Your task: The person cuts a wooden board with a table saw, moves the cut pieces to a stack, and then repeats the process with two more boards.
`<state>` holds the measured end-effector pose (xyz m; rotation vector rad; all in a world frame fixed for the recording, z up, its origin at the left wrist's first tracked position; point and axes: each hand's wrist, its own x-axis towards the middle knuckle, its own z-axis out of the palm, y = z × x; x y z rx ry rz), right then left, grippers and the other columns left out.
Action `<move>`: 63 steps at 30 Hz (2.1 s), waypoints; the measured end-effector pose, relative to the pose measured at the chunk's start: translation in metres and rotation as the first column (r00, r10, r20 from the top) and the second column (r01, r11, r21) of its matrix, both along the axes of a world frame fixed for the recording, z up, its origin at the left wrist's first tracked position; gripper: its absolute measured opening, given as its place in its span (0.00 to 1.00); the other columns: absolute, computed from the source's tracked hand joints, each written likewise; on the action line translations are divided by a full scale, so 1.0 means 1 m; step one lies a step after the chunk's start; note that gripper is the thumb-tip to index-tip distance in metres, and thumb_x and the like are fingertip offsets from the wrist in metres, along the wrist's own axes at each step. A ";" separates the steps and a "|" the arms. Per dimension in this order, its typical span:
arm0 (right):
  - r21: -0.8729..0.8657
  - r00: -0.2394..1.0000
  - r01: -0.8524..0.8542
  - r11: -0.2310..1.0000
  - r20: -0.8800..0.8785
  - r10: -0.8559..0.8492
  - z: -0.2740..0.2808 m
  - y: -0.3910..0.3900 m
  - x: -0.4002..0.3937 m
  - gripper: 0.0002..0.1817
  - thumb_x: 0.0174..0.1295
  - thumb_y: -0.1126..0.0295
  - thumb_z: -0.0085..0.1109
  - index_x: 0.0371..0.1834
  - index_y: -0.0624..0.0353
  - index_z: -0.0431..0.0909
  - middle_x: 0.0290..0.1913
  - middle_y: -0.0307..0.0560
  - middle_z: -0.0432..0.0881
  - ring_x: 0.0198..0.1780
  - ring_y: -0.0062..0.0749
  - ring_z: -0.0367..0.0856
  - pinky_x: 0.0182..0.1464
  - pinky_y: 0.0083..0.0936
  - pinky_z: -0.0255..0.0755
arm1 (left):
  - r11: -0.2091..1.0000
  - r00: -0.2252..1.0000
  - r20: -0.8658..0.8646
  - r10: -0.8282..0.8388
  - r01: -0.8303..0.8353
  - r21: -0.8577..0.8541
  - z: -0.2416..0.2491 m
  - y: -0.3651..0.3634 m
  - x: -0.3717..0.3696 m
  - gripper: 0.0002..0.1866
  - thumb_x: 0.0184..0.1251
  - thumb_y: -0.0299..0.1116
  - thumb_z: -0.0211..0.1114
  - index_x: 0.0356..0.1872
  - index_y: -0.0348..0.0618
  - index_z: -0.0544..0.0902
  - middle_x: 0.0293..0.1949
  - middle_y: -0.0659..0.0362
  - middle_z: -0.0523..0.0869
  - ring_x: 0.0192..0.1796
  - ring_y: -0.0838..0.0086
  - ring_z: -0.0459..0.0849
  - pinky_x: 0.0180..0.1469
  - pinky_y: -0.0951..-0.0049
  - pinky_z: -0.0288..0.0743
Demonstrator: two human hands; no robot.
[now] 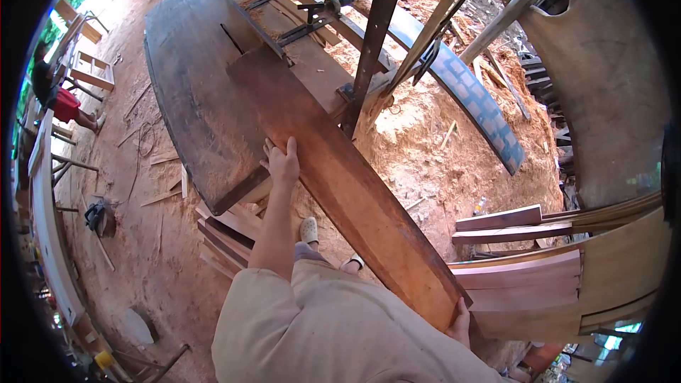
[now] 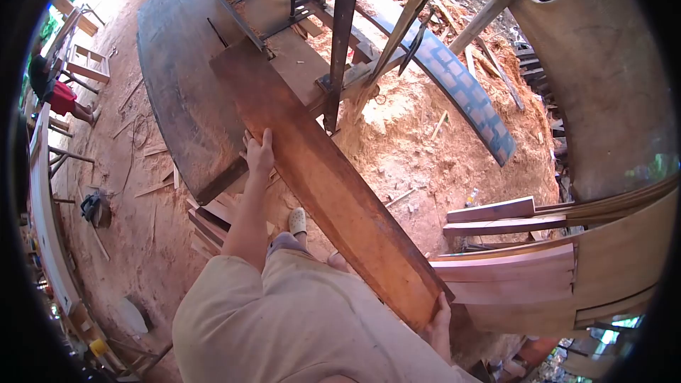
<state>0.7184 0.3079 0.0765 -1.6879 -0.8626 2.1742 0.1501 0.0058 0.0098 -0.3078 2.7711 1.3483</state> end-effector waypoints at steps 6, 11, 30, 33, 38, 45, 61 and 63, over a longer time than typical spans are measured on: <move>-0.040 0.999 -0.021 0.999 -0.031 0.019 0.002 0.002 -0.014 0.26 0.75 0.52 0.49 0.66 0.58 0.73 0.64 0.49 0.79 0.65 0.46 0.77 0.68 0.44 0.70 | 1.000 1.000 0.006 0.010 -0.010 0.000 0.004 0.000 -0.010 0.44 0.75 0.58 0.51 0.73 0.22 0.59 0.79 0.39 0.52 0.82 0.52 0.46 0.80 0.45 0.28; -0.031 0.996 -0.078 0.996 -0.050 0.076 0.006 0.001 -0.022 0.27 0.75 0.51 0.47 0.68 0.59 0.72 0.66 0.51 0.78 0.67 0.47 0.75 0.69 0.44 0.68 | 1.000 1.000 -0.002 0.030 -0.030 0.006 0.003 -0.002 -0.015 0.45 0.75 0.58 0.51 0.74 0.22 0.56 0.79 0.39 0.52 0.82 0.53 0.46 0.80 0.46 0.28; 0.036 0.993 -0.093 0.995 0.079 0.090 0.030 -0.027 -0.088 0.29 0.74 0.48 0.48 0.69 0.55 0.72 0.65 0.50 0.78 0.65 0.50 0.76 0.66 0.52 0.70 | 1.000 1.000 0.030 0.003 -0.003 -0.002 0.008 -0.017 -0.058 0.43 0.75 0.57 0.50 0.72 0.23 0.61 0.79 0.38 0.52 0.82 0.52 0.46 0.79 0.43 0.29; 0.066 0.990 -0.130 0.989 0.068 0.126 0.019 -0.023 -0.082 0.28 0.74 0.48 0.48 0.69 0.54 0.72 0.65 0.49 0.78 0.65 0.49 0.76 0.68 0.49 0.68 | 1.000 1.000 0.022 0.005 -0.005 -0.015 0.004 -0.019 -0.064 0.42 0.75 0.57 0.51 0.71 0.22 0.62 0.79 0.37 0.52 0.82 0.51 0.46 0.79 0.41 0.29; 0.107 0.982 -0.170 0.980 0.102 0.159 0.031 -0.029 -0.103 0.27 0.75 0.51 0.47 0.69 0.54 0.73 0.66 0.47 0.78 0.65 0.45 0.76 0.69 0.44 0.67 | 1.000 1.000 0.024 0.000 -0.001 0.006 0.014 -0.021 -0.070 0.41 0.75 0.57 0.51 0.70 0.23 0.64 0.78 0.37 0.52 0.82 0.48 0.46 0.79 0.40 0.29; 0.119 0.979 -0.202 0.972 0.020 0.201 -0.002 -0.010 -0.085 0.26 0.75 0.54 0.48 0.68 0.58 0.72 0.66 0.46 0.79 0.66 0.41 0.76 0.70 0.40 0.65 | 1.000 1.000 -0.001 0.007 -0.007 0.008 0.015 -0.025 -0.082 0.39 0.75 0.56 0.52 0.70 0.27 0.67 0.78 0.36 0.53 0.81 0.46 0.46 0.78 0.39 0.30; 0.240 0.959 -0.283 0.929 0.104 0.265 0.012 -0.031 -0.139 0.26 0.76 0.55 0.46 0.70 0.61 0.70 0.68 0.47 0.76 0.69 0.41 0.73 0.73 0.41 0.62 | 1.000 1.000 0.014 0.023 -0.023 0.004 0.013 -0.037 -0.120 0.41 0.75 0.57 0.51 0.68 0.22 0.67 0.79 0.38 0.51 0.82 0.50 0.47 0.80 0.43 0.33; 0.238 0.958 -0.285 0.928 0.109 0.266 0.011 -0.034 -0.145 0.26 0.77 0.55 0.46 0.70 0.61 0.70 0.68 0.47 0.76 0.69 0.41 0.73 0.73 0.41 0.62 | 1.000 1.000 0.012 0.023 -0.023 -0.001 0.012 -0.038 -0.125 0.41 0.75 0.57 0.51 0.68 0.21 0.67 0.79 0.38 0.51 0.82 0.50 0.47 0.80 0.43 0.33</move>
